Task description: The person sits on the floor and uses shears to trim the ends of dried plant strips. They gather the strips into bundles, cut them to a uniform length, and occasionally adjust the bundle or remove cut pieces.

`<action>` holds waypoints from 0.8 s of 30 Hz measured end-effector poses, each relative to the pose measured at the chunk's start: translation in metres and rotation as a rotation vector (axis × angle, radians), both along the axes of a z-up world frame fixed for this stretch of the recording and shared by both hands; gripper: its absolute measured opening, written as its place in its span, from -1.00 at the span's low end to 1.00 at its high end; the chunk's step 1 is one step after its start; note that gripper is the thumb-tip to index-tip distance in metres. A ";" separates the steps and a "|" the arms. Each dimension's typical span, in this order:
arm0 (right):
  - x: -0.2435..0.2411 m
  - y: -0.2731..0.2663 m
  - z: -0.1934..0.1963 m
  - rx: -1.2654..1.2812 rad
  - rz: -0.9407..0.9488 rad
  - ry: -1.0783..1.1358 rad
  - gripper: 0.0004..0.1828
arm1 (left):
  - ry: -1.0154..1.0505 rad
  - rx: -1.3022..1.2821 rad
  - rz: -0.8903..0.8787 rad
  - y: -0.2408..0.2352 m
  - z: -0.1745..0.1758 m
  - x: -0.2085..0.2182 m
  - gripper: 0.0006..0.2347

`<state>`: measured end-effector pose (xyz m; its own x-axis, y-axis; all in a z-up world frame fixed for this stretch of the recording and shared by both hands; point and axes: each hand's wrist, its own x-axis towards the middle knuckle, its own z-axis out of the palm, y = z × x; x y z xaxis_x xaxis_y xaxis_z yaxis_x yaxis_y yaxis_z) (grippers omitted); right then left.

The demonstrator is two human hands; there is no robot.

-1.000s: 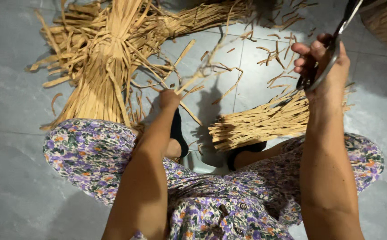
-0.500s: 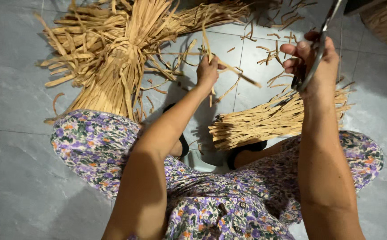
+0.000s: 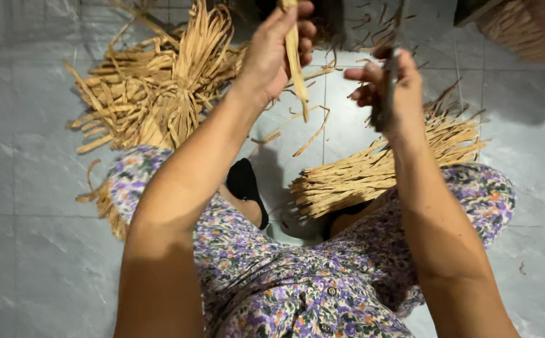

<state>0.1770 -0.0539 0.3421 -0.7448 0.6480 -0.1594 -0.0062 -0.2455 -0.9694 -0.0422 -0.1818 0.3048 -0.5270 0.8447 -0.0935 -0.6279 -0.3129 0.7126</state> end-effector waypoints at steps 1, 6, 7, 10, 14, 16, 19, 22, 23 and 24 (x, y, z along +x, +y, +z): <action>-0.001 -0.008 0.003 0.003 0.040 0.000 -0.70 | -0.029 0.047 0.019 -0.003 0.010 -0.001 -0.79; 0.000 -0.046 0.018 -0.063 0.186 0.061 -0.65 | -0.063 0.210 0.077 -0.002 0.029 0.017 -0.79; 0.001 -0.049 0.019 -0.045 0.183 0.064 -0.65 | -0.076 0.205 0.094 0.004 0.027 0.027 -0.78; 0.008 -0.046 0.020 -0.005 0.156 0.067 -0.64 | -0.054 0.212 0.105 0.022 0.021 0.044 -0.77; 0.009 -0.030 0.011 0.018 0.043 0.075 -0.63 | -0.003 0.171 0.106 0.028 0.019 0.050 -0.77; 0.008 -0.024 0.003 0.044 0.004 0.094 -0.61 | -0.011 0.158 0.088 0.033 0.017 0.055 -0.77; 0.008 -0.018 -0.010 0.089 0.013 0.126 -0.60 | 0.010 0.116 0.076 0.036 0.013 0.062 -0.76; 0.009 -0.016 -0.022 0.134 0.037 0.143 -0.60 | -0.043 0.154 0.111 0.041 0.011 0.058 -0.76; 0.009 -0.016 -0.025 0.141 0.046 0.155 -0.60 | -0.075 0.182 0.128 0.043 0.011 0.054 -0.76; 0.009 -0.016 -0.027 0.147 0.055 0.167 -0.60 | -0.089 0.192 0.162 0.043 0.011 0.048 -0.76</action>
<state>0.1859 -0.0699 0.3148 -0.7879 0.6126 0.0627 -0.1603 -0.1057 -0.9814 0.0058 -0.1391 0.3158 -0.6536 0.7568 0.0086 -0.6160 -0.5385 0.5750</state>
